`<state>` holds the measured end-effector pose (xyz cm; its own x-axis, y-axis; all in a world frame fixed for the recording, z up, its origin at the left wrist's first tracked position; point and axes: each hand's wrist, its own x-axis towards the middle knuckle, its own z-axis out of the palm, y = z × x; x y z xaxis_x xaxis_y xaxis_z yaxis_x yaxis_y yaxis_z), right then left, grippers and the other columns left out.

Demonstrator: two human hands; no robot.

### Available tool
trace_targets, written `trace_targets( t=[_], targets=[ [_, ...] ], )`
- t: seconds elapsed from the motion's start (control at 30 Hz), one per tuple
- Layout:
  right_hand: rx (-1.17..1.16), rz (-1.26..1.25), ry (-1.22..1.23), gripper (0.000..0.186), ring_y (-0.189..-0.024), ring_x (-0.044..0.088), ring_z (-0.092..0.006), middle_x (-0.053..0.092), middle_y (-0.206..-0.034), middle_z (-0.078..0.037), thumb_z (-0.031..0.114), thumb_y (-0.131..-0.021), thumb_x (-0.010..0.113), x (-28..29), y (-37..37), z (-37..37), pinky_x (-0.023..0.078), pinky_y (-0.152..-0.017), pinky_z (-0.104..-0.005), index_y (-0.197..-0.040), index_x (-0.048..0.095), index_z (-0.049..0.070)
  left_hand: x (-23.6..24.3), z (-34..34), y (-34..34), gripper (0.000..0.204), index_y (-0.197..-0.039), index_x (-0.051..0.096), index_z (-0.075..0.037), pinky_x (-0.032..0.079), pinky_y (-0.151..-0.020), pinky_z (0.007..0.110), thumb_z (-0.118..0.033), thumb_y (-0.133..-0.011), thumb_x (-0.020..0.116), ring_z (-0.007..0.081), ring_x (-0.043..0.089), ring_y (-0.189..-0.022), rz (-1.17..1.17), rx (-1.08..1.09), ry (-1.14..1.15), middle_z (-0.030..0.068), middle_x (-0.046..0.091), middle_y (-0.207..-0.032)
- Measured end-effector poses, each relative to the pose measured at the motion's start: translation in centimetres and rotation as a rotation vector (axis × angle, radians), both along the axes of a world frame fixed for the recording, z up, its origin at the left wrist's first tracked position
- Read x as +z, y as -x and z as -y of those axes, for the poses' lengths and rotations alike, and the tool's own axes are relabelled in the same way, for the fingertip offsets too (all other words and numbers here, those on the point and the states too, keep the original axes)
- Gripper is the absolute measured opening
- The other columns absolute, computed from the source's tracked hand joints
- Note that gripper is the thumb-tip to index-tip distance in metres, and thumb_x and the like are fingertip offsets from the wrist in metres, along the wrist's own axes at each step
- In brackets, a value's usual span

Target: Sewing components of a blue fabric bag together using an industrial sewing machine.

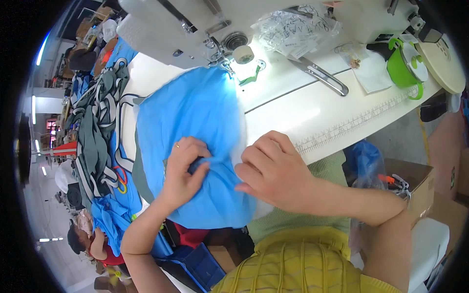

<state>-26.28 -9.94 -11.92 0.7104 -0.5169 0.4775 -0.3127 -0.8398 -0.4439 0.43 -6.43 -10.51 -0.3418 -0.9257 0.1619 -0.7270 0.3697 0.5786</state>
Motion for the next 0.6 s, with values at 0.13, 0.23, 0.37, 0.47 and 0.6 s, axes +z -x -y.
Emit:
trace_targets(
  t=[0.13,0.23,0.37,0.47,0.6],
  targets=[
    [-0.044,-0.008,-0.056,0.028,-0.101,0.06,-0.0277,0.06,-0.103,-0.01,0.017,-0.083,0.078,-0.7,-1.2,-1.1,0.046,-0.099,-0.0414,-0.105,0.065,0.006,0.3,0.1,-1.8,0.016,-0.102,0.066,-0.004,0.047,-0.077,0.031,-0.02,-0.101,0.07,0.0129,0.057,-0.083,-0.432,0.518,-0.069,0.0038,0.063,-0.091],
    [0.184,0.516,-0.948,0.018,-0.119,0.065,-0.029,0.065,-0.116,-0.014,0.003,-0.104,0.057,0.9,-1.9,-3.5,0.053,-0.1,-0.0396,-0.122,0.058,-0.001,2.2,2.0,-6.2,0.041,-0.098,0.069,-0.003,0.05,-0.085,0.03,-0.038,-0.112,0.053,0.0105,0.06,-0.09,-0.798,0.599,-0.208,0.0032,0.065,-0.09],
    [-0.009,0.964,-1.529,0.031,-0.128,0.061,-0.0198,0.064,-0.133,-0.008,-0.003,-0.1,0.061,-3.1,-2.1,-11.5,0.048,-0.109,-0.0395,-0.131,0.058,0.002,2.8,1.4,-9.2,0.035,-0.112,0.07,-0.002,0.051,-0.095,0.031,-0.034,-0.109,0.059,0.0147,0.063,-0.102,-0.46,0.687,0.036,0.0063,0.069,-0.106],
    [-0.212,0.78,-1.936,0.043,-0.128,0.06,-0.0173,0.059,-0.143,-0.008,0.0,-0.099,0.067,-6.5,-2.2,-13.4,0.046,-0.111,-0.036,-0.14,0.054,0.002,0.7,-1.3,-12.3,0.042,-0.127,0.063,0.0,0.052,-0.09,0.032,-0.022,-0.095,0.078,0.019,0.059,-0.108,-0.033,0.728,-0.028,0.0107,0.063,-0.123],
    [0.092,0.222,-0.864,0.045,-0.113,0.065,-0.0206,0.062,-0.133,-0.011,0.012,-0.099,0.071,-11.0,-4.4,-12.5,0.055,-0.099,-0.0377,-0.141,0.056,0.002,0.4,-3.6,-12.0,0.029,-0.114,0.064,0.001,0.049,-0.071,0.028,-0.012,-0.092,0.079,0.0116,0.057,-0.082,0.016,0.713,-0.087,0.0062,0.065,-0.099]
  ],
)
